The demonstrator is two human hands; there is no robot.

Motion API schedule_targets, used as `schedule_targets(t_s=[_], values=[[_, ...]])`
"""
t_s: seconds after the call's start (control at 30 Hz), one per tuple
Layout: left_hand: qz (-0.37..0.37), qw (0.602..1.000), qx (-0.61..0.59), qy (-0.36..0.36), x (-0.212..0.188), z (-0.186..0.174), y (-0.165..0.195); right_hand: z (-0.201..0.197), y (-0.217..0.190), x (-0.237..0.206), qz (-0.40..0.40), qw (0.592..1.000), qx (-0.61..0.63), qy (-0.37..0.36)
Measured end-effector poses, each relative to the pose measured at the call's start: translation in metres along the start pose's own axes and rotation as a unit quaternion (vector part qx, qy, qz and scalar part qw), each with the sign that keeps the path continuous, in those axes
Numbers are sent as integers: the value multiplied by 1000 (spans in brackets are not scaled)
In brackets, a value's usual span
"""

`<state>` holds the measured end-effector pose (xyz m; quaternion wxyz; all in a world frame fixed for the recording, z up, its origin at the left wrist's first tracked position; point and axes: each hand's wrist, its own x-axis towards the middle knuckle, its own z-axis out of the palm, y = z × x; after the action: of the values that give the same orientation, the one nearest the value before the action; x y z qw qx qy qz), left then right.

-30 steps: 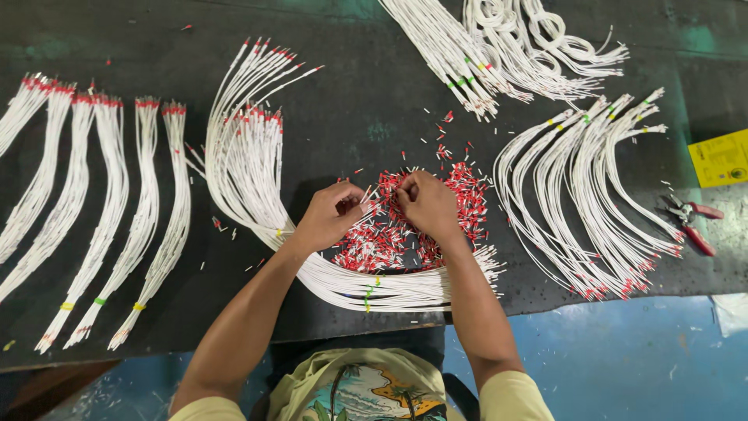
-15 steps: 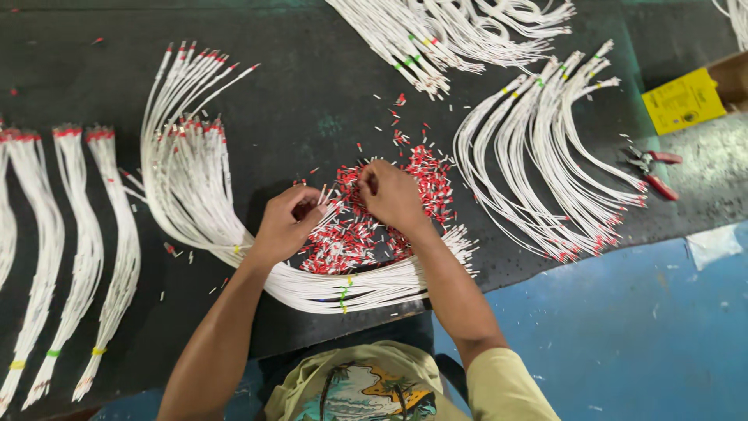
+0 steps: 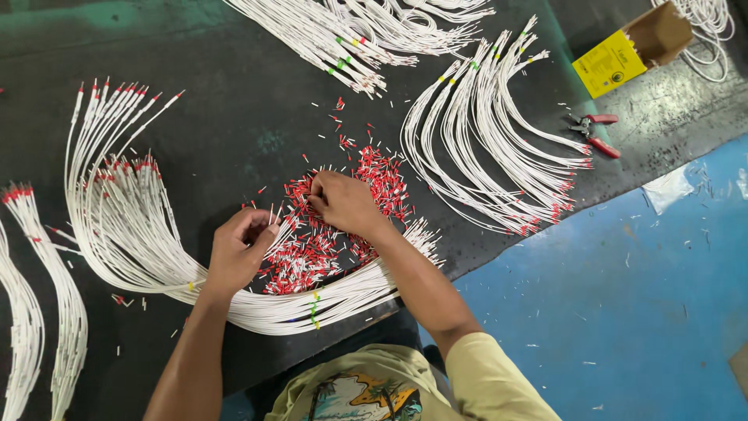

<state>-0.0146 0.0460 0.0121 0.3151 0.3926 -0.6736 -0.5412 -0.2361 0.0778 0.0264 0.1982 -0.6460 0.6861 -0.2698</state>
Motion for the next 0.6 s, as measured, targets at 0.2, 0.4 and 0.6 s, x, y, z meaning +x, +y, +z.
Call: schedule_targets(t_s=[0.2, 0.4, 0.6], values=[[7, 1000, 0, 2, -1, -1, -2, -1, -5, 1, 16, 1000, -6, 5], [-1, 1000, 14, 6, 0, 2, -7, -3, 0, -1, 41, 976, 209, 33], [-12, 1000, -17, 14, -2, 9, -14, -4, 5, 0, 40, 893, 448, 13]])
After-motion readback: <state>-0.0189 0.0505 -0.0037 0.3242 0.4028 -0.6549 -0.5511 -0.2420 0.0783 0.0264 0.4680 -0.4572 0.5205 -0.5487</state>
